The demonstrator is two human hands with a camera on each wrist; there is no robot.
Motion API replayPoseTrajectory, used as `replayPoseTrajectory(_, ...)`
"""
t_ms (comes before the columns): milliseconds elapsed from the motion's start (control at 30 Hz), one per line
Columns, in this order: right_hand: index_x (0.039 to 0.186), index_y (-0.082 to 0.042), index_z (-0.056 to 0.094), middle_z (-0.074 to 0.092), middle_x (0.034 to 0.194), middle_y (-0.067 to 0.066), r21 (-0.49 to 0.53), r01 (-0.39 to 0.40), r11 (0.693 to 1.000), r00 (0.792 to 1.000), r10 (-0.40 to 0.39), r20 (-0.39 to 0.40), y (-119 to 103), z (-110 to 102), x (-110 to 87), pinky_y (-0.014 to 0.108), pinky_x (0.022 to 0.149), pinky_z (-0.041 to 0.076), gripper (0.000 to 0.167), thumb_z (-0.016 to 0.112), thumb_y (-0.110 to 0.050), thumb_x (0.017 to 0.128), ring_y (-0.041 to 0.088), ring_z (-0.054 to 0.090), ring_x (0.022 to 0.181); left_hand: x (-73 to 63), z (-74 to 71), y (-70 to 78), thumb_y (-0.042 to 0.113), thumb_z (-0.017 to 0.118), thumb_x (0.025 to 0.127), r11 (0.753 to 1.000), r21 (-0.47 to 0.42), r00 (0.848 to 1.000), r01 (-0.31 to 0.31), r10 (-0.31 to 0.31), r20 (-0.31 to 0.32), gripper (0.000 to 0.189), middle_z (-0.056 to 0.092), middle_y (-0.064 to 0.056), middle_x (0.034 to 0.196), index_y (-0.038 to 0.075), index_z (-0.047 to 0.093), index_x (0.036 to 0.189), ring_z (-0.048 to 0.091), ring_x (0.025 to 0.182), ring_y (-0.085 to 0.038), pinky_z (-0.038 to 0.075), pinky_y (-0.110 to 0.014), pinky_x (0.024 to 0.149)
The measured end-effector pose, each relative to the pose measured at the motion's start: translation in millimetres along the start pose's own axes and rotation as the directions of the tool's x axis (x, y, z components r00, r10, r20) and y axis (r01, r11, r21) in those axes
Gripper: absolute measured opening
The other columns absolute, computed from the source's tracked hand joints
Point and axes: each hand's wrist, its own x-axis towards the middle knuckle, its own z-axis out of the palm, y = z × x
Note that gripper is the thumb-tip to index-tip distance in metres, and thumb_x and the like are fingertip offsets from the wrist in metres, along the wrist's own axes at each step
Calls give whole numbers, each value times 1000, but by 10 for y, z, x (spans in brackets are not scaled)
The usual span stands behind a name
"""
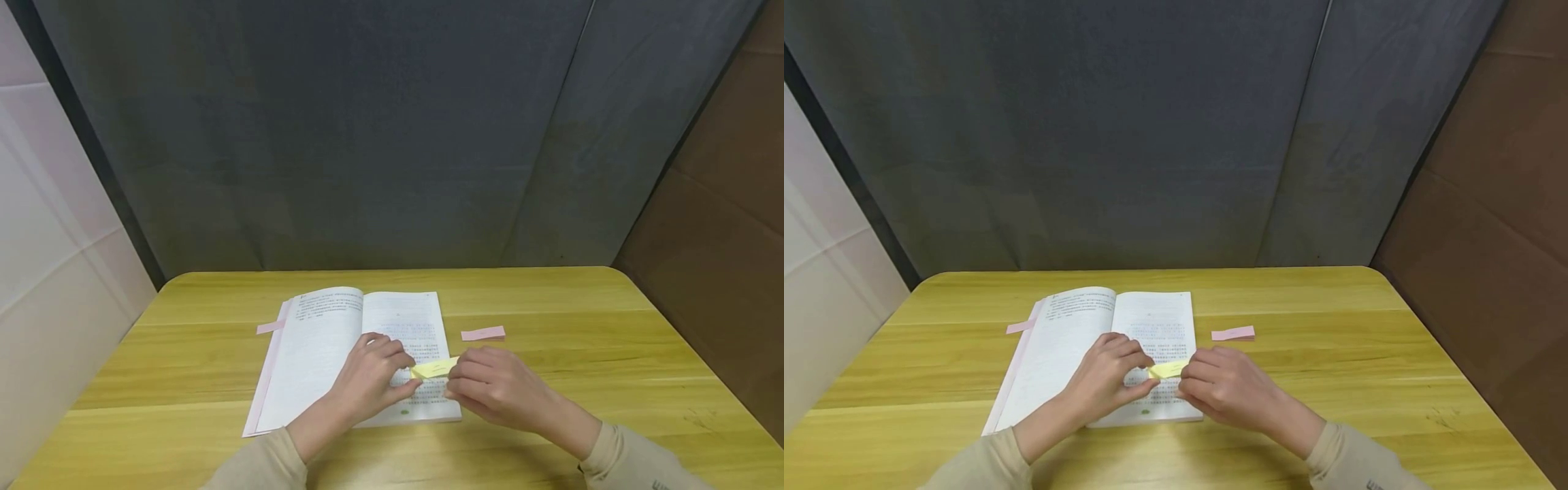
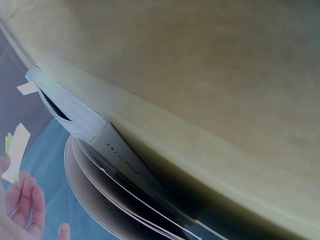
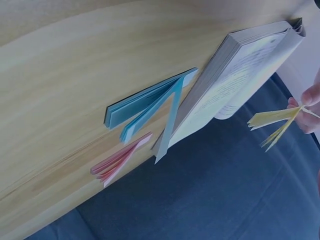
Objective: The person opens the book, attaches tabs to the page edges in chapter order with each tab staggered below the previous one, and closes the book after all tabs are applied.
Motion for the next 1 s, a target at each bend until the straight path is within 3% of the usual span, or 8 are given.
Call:
replayPoseTrajectory(433,72,-7,64,60,74,-2,-20,-34,999,994,31,-102,62,-55,-36,23,67,47,22,52,-15,89,11,55,67,36,9,17,33,70,69,1000,-5,1000,9,-9,-12,17,57,9,73,18,66,75,52,67,-9,39,-35,80)
replayPoseTrajectory(600,72,-6,64,59,75,0,4,-76,997,988,76,-136,95,-89,-78,25,69,47,21,53,-15,88,12,55,67,97,11,42,33,69,70,1000,10,1000,8,-8,-10,17,56,9,73,17,66,75,52,68,-10,38,-35,80)
replayPoseTrajectory(800,74,-5,64,60,78,2,41,-137,990,975,142,-171,139,-130,-143,22,62,46,19,55,-15,87,14,55,68,180,6,84,35,68,71,999,31,1000,12,-12,12,19,56,8,72,17,66,76,53,66,-11,38,-36,81)
replayPoseTrajectory(1000,73,-8,65,60,78,0,10,-189,982,967,188,-170,178,-152,-215,25,62,46,20,55,-18,87,15,55,70,226,15,119,36,68,71,999,47,1000,13,-14,27,20,55,9,70,16,66,76,52,64,-10,38,-36,80)
